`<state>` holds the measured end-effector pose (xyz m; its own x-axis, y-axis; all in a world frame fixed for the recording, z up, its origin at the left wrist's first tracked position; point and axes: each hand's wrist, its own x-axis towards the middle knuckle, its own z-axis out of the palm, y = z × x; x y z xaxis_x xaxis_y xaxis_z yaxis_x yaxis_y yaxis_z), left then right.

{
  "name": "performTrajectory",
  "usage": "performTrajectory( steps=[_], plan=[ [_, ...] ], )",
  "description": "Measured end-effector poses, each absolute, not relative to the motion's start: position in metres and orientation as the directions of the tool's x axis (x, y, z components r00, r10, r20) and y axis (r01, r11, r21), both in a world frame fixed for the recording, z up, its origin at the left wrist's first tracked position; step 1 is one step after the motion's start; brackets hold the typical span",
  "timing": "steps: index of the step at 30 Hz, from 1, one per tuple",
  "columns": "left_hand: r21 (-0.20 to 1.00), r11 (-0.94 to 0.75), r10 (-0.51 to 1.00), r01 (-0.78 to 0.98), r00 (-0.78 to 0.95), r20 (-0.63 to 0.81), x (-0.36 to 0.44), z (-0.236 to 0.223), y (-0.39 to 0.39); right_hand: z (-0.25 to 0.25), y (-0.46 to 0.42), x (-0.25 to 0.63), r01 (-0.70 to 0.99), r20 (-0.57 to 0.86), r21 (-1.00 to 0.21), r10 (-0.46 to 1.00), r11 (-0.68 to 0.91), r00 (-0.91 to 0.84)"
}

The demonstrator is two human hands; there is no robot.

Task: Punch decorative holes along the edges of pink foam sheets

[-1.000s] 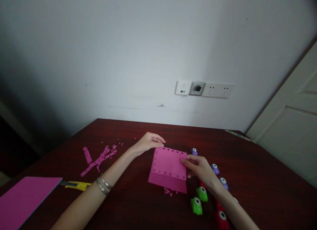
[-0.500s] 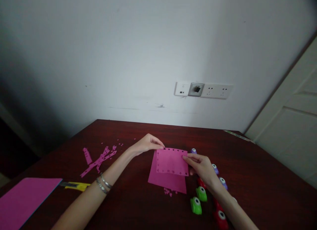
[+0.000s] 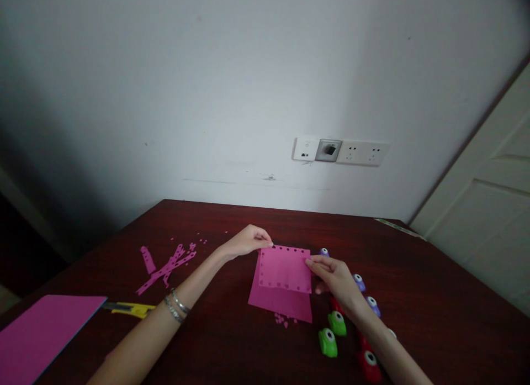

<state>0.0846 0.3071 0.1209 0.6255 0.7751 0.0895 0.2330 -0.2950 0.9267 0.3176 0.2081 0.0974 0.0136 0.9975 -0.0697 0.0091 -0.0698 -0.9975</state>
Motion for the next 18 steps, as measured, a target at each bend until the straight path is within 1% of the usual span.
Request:
performTrajectory(
  steps=[2, 4, 7, 9, 18],
  plan=[
    [0.918, -0.306, 0.776, 0.254, 0.626, 0.085, 0.0843, 0.1208, 0.3072, 0.0951, 0.2094, 0.3188, 0.029, -0.066, -0.997, 0.998, -0.066, 0.011],
    [0.915, -0.305, 0.774, 0.264, 0.628, 0.077, 0.0841, 0.1209, 0.3074, 0.0932, 0.2110, 0.3202, 0.083, -0.053, -0.995, 0.998, -0.055, 0.023],
    [0.913, -0.309, 0.768, 0.268, 0.636, 0.073, 0.0841, 0.1205, 0.3079, 0.0913, 0.2133, 0.3221, 0.181, -0.003, -0.983, 0.999, -0.012, 0.048],
    [0.911, -0.316, 0.765, 0.266, 0.639, 0.079, 0.0842, 0.1198, 0.3084, 0.0907, 0.2145, 0.3229, 0.213, 0.022, -0.977, 0.998, 0.009, 0.058],
    [0.941, -0.232, 0.762, 0.247, 0.648, 0.017, 0.0754, 0.1215, 0.3124, 0.0897, 0.2176, 0.3219, 0.217, 0.026, -0.976, 0.992, -0.002, 0.126]
  ],
)
